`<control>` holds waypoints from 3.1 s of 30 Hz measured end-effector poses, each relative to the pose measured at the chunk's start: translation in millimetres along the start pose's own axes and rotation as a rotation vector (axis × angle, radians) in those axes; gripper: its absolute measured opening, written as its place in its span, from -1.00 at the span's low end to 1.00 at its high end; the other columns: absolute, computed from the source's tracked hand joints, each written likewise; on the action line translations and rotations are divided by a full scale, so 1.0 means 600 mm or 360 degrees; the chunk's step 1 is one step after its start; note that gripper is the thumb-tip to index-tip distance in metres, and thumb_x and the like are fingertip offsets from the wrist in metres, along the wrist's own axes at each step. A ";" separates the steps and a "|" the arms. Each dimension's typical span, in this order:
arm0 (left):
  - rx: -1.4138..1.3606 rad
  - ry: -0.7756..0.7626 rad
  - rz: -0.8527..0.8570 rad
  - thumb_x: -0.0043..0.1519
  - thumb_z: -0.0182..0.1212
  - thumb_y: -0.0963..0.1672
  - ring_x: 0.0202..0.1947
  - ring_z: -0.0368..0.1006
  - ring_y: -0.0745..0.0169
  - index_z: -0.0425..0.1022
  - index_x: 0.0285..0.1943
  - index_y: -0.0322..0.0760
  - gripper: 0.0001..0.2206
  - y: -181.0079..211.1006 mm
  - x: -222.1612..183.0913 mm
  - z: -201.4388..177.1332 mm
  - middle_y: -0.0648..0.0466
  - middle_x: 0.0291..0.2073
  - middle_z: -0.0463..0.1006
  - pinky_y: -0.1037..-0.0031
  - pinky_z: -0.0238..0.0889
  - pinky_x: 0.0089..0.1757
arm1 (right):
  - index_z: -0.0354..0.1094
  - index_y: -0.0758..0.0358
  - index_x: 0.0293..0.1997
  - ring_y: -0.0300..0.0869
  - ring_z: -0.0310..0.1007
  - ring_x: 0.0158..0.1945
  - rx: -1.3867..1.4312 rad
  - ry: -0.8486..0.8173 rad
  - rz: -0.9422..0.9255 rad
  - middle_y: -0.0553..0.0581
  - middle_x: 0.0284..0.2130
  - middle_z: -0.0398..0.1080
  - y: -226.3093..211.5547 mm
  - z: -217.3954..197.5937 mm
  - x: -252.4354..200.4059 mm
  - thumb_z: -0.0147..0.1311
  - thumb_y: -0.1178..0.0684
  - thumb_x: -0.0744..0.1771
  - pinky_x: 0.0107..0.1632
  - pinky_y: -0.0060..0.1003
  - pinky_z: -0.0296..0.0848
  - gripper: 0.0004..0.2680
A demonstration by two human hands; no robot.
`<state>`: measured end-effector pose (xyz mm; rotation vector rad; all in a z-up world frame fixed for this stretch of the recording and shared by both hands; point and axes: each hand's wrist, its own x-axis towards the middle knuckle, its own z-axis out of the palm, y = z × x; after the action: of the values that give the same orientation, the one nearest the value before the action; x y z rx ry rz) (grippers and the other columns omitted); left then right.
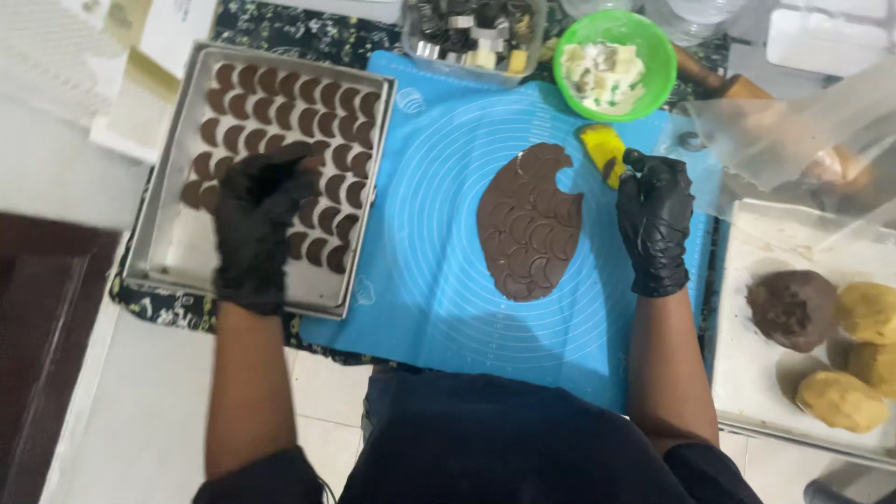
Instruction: Preparing chocolate cookies by scraping dough and arranging them on a baking tray
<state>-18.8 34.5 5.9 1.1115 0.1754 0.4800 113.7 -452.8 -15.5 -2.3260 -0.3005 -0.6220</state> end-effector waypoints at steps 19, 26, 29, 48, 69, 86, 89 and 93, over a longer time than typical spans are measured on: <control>0.0997 0.0563 -0.0098 0.19 0.47 -0.25 -0.20 0.54 0.44 0.44 -0.27 -0.14 -0.77 0.133 -0.049 -0.202 0.11 -0.17 0.65 0.64 0.53 -0.18 | 0.59 0.27 0.01 0.16 0.53 -0.12 -0.0198 -0.0114 -0.0197 0.28 -0.10 0.49 0.007 0.007 -0.004 0.14 0.17 0.39 -0.09 0.06 0.48 -0.85; 0.1354 0.0519 -0.0435 0.10 0.33 -0.25 -0.24 0.50 0.41 0.52 -0.07 -0.06 -0.73 0.129 -0.039 -0.188 0.17 -0.17 0.63 0.61 0.37 -0.24 | 0.56 0.21 0.08 0.20 0.48 -0.08 -0.0190 -0.0156 -0.0211 0.30 -0.10 0.43 0.023 0.009 -0.009 0.09 0.09 0.42 -0.05 0.11 0.43 -0.83; 0.1913 0.0442 -0.0555 0.12 0.40 -0.12 -0.16 0.48 0.32 0.67 0.01 0.00 -0.73 0.146 -0.040 -0.163 0.21 -0.13 0.65 0.45 0.31 -0.13 | 0.55 0.24 0.09 0.19 0.48 -0.08 -0.0152 -0.0161 -0.0247 0.30 -0.10 0.42 0.029 0.013 -0.011 0.10 0.08 0.43 -0.04 0.09 0.44 -0.84; 0.2616 0.0269 -0.0549 0.22 0.26 0.00 0.06 0.50 -0.22 0.68 0.09 0.15 -0.73 0.180 -0.051 -0.075 0.03 0.09 0.61 0.01 0.34 -0.03 | 0.58 0.22 0.04 0.14 0.50 -0.09 -0.0097 -0.0181 -0.0253 0.29 -0.09 0.46 -0.004 -0.006 -0.004 0.07 0.14 0.41 -0.03 0.05 0.47 -0.84; 0.2876 0.0157 -0.0352 0.13 0.20 -0.07 -0.06 0.53 -0.38 0.60 0.25 -0.03 -0.55 0.082 -0.052 -0.228 -0.25 0.04 0.58 -0.01 0.41 -0.12 | 0.61 0.20 -0.02 0.09 0.49 -0.06 -0.0143 -0.0207 -0.0252 0.24 -0.16 0.55 -0.003 -0.006 0.001 0.05 0.17 0.39 -0.02 0.02 0.46 -0.83; 0.2294 0.0508 0.0086 0.25 0.47 -0.08 -0.22 0.61 -0.18 0.63 0.20 -0.24 -0.65 0.123 -0.082 -0.064 -0.12 -0.30 0.65 0.12 0.47 -0.25 | 0.55 0.15 0.11 0.23 0.55 -0.15 -0.0149 -0.0392 0.0353 0.30 -0.26 0.51 0.045 -0.039 0.002 0.26 -0.02 0.35 -0.20 0.08 0.54 -0.76; 0.1957 0.0456 0.0414 0.25 0.44 -0.26 -0.14 0.59 -0.34 0.59 0.11 -0.47 -0.74 0.131 -0.101 0.076 -0.32 -0.29 0.62 0.13 0.44 -0.26 | 0.53 0.17 0.13 0.25 0.56 -0.11 -0.0247 -0.0554 0.0442 0.34 -0.20 0.54 0.052 -0.028 0.005 0.30 -0.07 0.32 -0.17 0.07 0.57 -0.70; 0.1425 0.0042 0.0319 0.26 0.37 -0.26 -0.08 0.58 -0.20 0.54 0.08 -0.45 -0.77 0.091 -0.108 0.218 -0.25 -0.27 0.57 0.22 0.47 -0.15 | 0.46 0.02 0.01 0.22 0.53 0.00 -0.0388 -0.0774 0.0522 0.20 -0.13 0.49 0.093 -0.023 0.000 0.27 -0.11 0.32 -0.01 0.12 0.54 -0.78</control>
<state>-43.3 -82.8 105.6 2.0120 0.3191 0.6142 130.0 -502.5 -38.6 -2.6636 -0.0559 0.0801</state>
